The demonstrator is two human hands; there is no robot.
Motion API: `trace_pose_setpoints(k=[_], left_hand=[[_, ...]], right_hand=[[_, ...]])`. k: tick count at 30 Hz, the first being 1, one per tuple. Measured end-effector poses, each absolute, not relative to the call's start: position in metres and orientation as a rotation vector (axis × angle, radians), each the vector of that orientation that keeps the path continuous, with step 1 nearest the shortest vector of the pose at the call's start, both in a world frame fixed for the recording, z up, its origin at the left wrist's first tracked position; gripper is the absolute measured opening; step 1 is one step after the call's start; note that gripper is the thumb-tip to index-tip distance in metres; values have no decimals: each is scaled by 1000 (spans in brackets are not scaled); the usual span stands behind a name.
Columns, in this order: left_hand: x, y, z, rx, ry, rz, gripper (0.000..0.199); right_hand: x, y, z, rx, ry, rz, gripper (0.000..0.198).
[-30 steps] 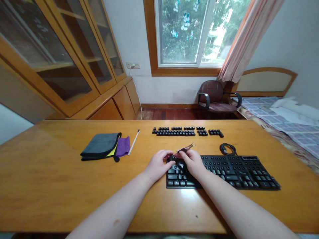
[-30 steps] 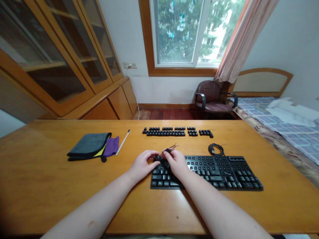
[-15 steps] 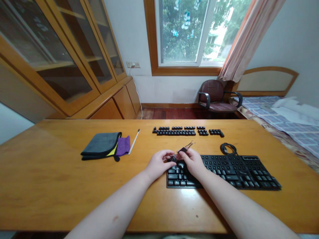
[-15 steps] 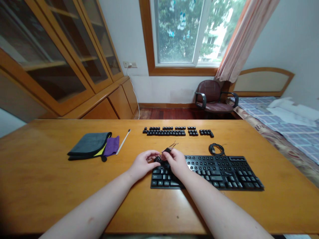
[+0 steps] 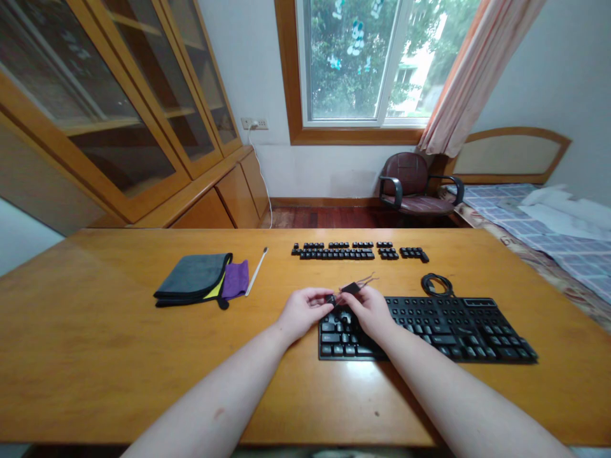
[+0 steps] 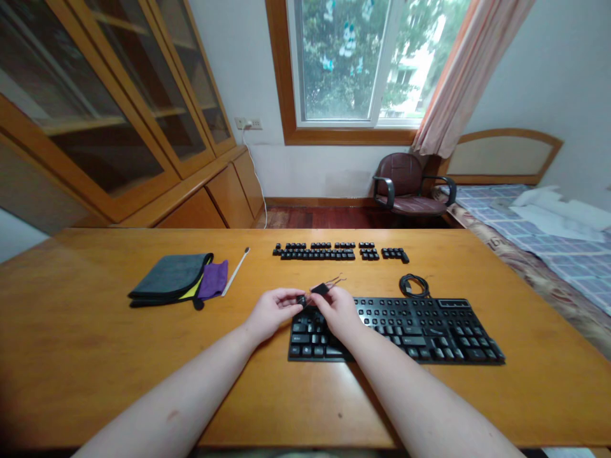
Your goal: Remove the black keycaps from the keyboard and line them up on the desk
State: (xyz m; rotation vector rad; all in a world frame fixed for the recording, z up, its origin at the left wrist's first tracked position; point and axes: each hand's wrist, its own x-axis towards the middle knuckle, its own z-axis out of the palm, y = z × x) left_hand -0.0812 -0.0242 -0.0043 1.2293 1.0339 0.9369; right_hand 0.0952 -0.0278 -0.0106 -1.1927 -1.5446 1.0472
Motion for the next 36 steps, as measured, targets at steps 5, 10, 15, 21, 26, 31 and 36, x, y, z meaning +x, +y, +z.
trace_pose_setpoints(k=[5,10,15,21,26,31,36], left_hand=[[-83,-23,-7,1159,968,936,46],[-85,-20,-11,1173,905,879,46],[-88,-21,-13,1369,899,912,44],[-99,-19,-10,2152,932,955,22],[-103,-18,-5,2490,917,1067,19],[-101,-20,1,2519,788,1086,18],[-96,-27,0,2432,757,1097,18]], right_hand=[[96,-28,-11,-1173,-1532,1066,29],[95,-28,-13,-1112,-1437,1148,28],[93,-28,-13,-1113,-1329,1187,32],[92,-27,-12,-1128,-1231,1236,36],[92,-28,-11,-1163,-1314,1156,33],[93,-30,-5,-1273,-1488,992,30],[95,-30,-2,-1321,-1631,858,28]])
